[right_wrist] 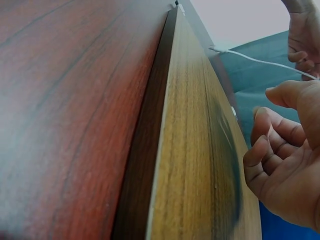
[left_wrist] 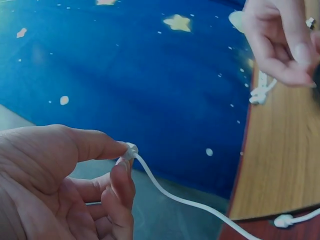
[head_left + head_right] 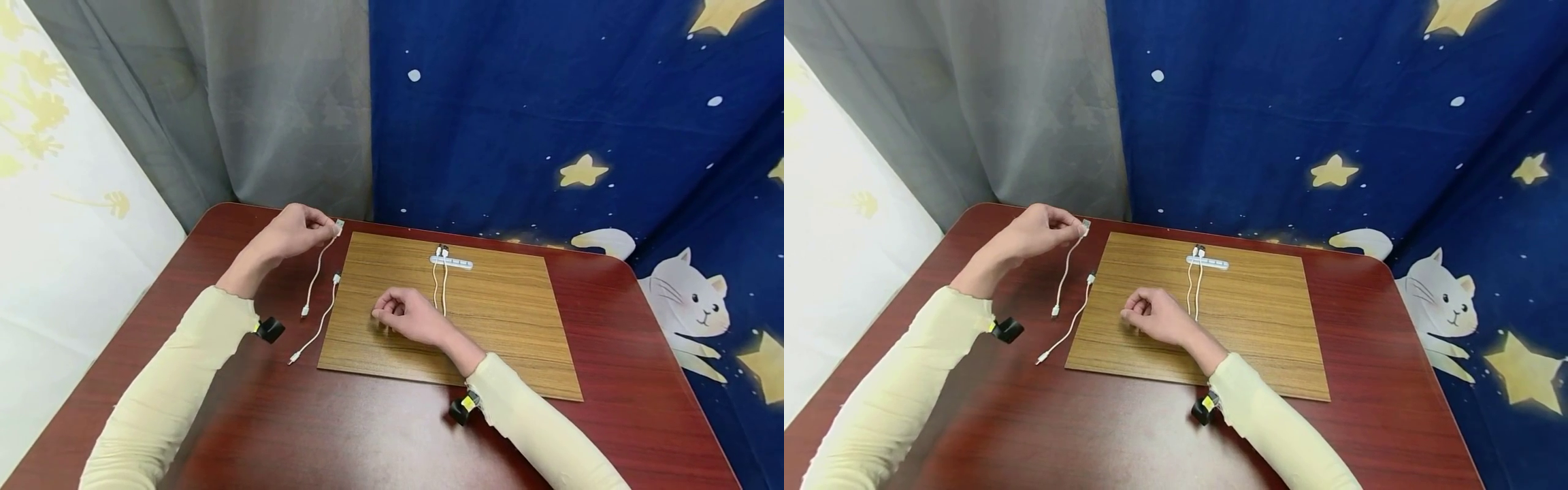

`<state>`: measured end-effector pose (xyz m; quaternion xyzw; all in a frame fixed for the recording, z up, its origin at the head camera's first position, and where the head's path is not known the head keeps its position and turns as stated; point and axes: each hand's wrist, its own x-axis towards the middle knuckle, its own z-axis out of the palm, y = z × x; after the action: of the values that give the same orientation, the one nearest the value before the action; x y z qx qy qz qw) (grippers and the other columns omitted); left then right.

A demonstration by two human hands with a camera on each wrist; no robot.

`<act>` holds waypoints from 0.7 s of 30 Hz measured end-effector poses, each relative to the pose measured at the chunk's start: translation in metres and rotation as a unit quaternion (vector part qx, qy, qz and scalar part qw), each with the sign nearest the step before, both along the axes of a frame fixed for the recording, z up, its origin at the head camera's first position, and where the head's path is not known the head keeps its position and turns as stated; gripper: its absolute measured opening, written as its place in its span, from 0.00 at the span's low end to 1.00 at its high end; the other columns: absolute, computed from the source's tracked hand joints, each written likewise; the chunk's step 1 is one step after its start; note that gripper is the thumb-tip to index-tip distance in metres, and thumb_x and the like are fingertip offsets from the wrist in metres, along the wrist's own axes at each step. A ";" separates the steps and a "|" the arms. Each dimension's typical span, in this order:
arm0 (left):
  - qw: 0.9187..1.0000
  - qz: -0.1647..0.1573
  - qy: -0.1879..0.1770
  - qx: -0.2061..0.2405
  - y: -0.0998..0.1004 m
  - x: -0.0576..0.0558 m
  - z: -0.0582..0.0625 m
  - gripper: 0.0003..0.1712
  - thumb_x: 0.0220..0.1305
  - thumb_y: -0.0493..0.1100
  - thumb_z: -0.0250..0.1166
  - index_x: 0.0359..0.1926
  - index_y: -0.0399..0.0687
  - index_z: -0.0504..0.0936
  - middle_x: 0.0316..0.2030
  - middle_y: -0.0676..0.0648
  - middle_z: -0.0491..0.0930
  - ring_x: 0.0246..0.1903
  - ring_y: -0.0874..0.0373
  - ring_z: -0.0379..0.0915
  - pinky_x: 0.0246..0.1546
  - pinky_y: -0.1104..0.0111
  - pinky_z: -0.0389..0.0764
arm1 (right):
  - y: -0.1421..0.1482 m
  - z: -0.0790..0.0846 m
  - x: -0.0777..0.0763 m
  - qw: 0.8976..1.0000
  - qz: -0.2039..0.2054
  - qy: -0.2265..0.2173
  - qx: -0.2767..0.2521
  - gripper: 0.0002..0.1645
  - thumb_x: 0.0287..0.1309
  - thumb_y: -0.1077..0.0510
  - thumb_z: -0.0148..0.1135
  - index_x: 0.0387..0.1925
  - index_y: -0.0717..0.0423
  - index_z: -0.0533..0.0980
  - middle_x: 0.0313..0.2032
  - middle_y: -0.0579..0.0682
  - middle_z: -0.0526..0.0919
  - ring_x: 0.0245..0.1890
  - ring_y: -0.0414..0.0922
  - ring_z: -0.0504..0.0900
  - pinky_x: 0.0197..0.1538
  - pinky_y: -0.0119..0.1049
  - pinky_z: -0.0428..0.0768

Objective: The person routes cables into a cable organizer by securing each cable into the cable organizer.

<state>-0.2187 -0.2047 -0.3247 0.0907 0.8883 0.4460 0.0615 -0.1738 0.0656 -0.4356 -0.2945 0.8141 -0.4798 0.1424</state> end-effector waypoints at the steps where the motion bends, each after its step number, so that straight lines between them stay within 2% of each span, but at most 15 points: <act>1: 1.000 0.003 0.003 0.005 0.001 0.000 0.002 0.12 0.71 0.44 0.63 0.36 0.39 0.85 0.33 0.46 0.75 0.30 0.54 0.62 0.29 0.64 0.62 | -0.001 0.000 -0.001 1.000 0.000 0.001 0.000 0.03 0.68 0.60 0.66 0.39 0.57 0.81 0.28 0.46 0.81 0.24 0.40 0.76 0.27 0.32 0.73; 6: 0.999 0.016 0.011 0.028 0.009 -0.001 0.010 0.12 0.70 0.43 0.64 0.41 0.37 0.86 0.37 0.44 0.80 0.32 0.53 0.67 0.31 0.65 0.65 | -0.005 -0.001 -0.005 1.000 -0.001 0.015 -0.002 0.05 0.68 0.60 0.65 0.41 0.58 0.82 0.29 0.46 0.81 0.25 0.40 0.76 0.28 0.32 0.73; 12: 0.999 0.021 0.021 0.045 0.016 -0.001 0.016 0.13 0.71 0.44 0.64 0.44 0.38 0.87 0.42 0.40 0.83 0.38 0.51 0.72 0.34 0.65 0.69 | -0.019 -0.004 -0.011 1.000 0.015 0.010 -0.020 0.11 0.69 0.60 0.64 0.48 0.63 0.82 0.30 0.54 0.83 0.24 0.43 0.78 0.28 0.32 0.75; 17: 0.998 0.026 0.019 0.062 0.020 -0.001 0.018 0.14 0.71 0.45 0.64 0.44 0.38 0.87 0.38 0.41 0.83 0.37 0.50 0.71 0.32 0.65 0.67 | -0.037 -0.007 -0.013 0.999 0.035 0.000 -0.034 0.15 0.69 0.61 0.65 0.51 0.69 0.80 0.29 0.56 0.83 0.23 0.42 0.78 0.28 0.32 0.75; 21: 0.997 0.027 0.016 0.072 0.023 -0.001 0.018 0.14 0.70 0.46 0.64 0.45 0.38 0.87 0.33 0.43 0.83 0.37 0.50 0.73 0.34 0.65 0.69 | -0.050 -0.009 -0.014 0.999 0.035 0.020 -0.033 0.19 0.68 0.62 0.66 0.55 0.70 0.78 0.27 0.51 0.82 0.23 0.38 0.75 0.28 0.31 0.74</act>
<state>-0.2200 -0.1813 -0.3071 0.0782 0.8569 0.5087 0.0281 -0.1876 0.0153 -0.4451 -0.3370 0.7893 -0.4956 0.1334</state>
